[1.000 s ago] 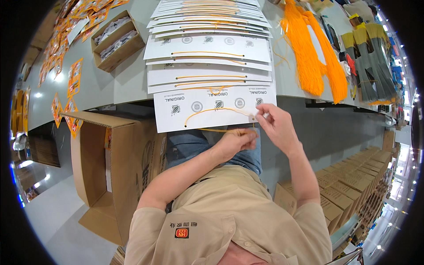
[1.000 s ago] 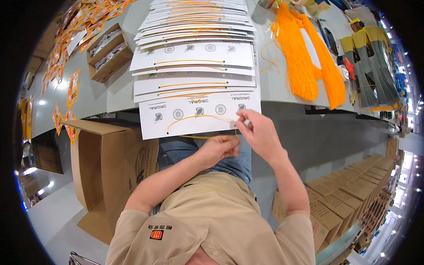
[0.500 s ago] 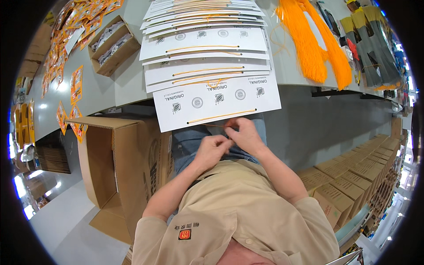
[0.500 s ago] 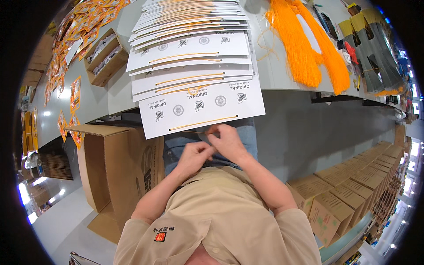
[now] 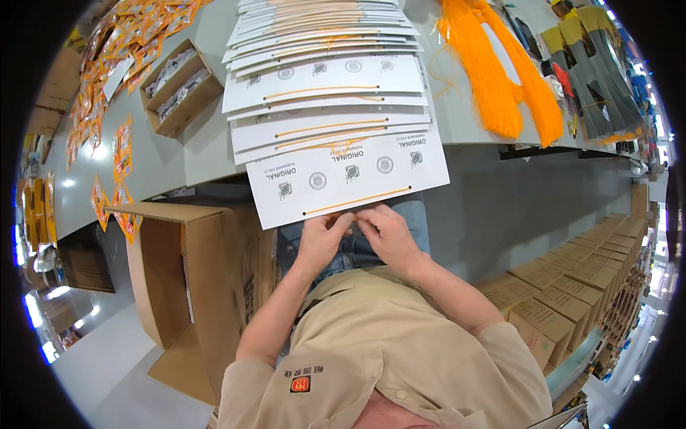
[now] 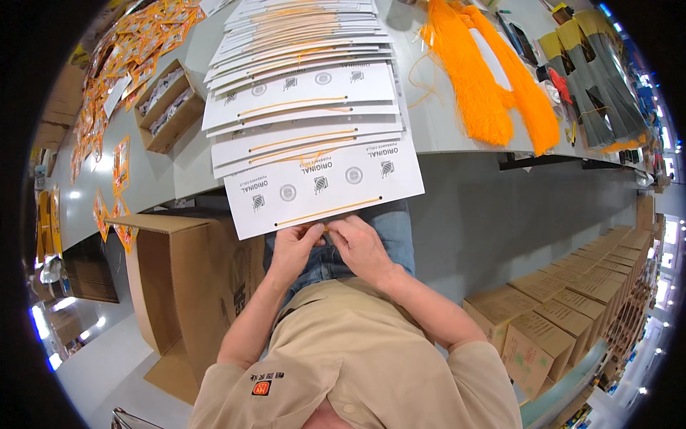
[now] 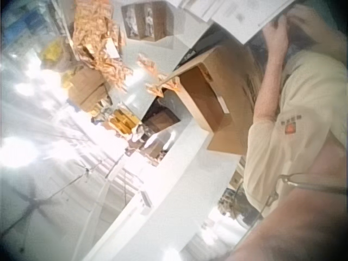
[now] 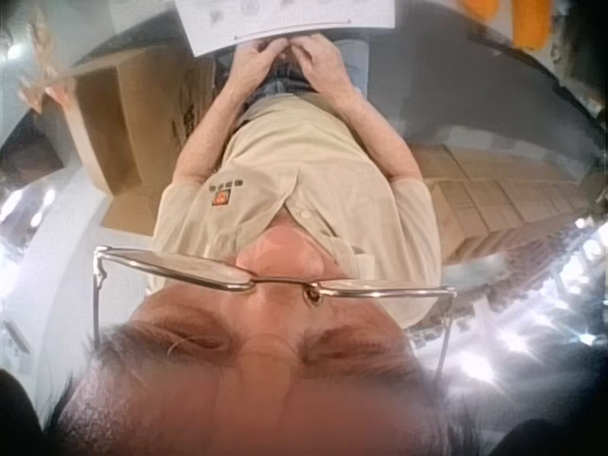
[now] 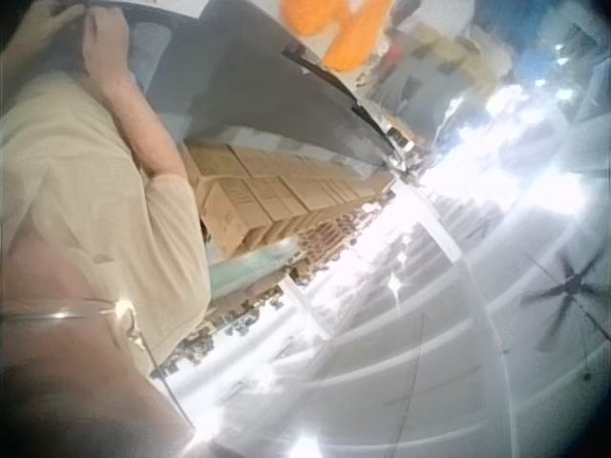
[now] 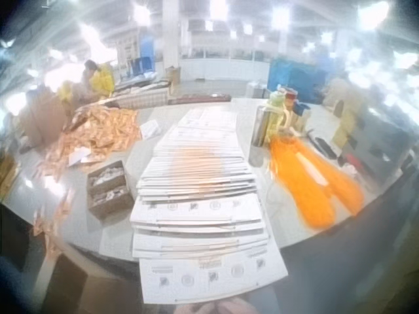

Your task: The person repeatedly picks up white cardboard display cards from a stack, threads an orange cord through two holes, and places the assembled cards back on the stack. The process is continuous and repetitive throughout the clip.

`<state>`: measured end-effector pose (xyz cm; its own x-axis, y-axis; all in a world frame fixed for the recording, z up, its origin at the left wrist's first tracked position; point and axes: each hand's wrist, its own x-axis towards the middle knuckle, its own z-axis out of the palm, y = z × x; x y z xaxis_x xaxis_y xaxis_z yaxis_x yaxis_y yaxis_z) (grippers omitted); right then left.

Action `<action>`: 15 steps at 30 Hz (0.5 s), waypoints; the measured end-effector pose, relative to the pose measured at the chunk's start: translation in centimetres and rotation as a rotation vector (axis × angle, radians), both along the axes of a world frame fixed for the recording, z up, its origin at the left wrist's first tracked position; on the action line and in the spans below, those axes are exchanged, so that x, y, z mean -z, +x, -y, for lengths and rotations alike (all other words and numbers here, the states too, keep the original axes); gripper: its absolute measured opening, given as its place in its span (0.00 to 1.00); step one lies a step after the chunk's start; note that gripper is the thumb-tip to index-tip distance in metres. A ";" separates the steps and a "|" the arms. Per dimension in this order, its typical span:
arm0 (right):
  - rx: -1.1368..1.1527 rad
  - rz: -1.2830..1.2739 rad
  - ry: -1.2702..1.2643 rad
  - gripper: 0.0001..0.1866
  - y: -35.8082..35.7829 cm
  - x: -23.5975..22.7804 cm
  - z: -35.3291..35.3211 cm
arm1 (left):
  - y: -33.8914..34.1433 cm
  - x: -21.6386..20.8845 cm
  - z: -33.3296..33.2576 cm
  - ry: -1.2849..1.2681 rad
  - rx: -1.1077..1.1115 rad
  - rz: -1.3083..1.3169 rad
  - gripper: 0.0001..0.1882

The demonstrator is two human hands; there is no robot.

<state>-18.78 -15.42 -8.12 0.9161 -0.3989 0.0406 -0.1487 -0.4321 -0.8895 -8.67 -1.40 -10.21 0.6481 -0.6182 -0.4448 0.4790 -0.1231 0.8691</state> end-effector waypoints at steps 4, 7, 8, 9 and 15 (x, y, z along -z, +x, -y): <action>0.025 -0.022 0.041 0.05 0.3 -0.5 -0.1 | -1.1 1.0 0.6 -0.105 -0.161 -0.061 0.07; -0.069 0.141 -0.041 0.08 0.1 0.0 -0.6 | -0.7 2.1 1.2 -0.063 -0.311 -0.083 0.04; -0.139 0.129 0.011 0.07 -0.2 0.2 -0.7 | -0.5 2.2 1.2 -0.079 -0.367 -0.102 0.04; -0.074 0.087 -0.032 0.06 -0.2 0.8 -0.4 | -0.4 2.0 1.0 -0.057 -0.392 -0.078 0.04; 0.001 -0.020 -0.042 0.04 -3.1 3.5 2.8 | -1.3 -1.7 0.6 -0.147 -0.306 -0.021 0.11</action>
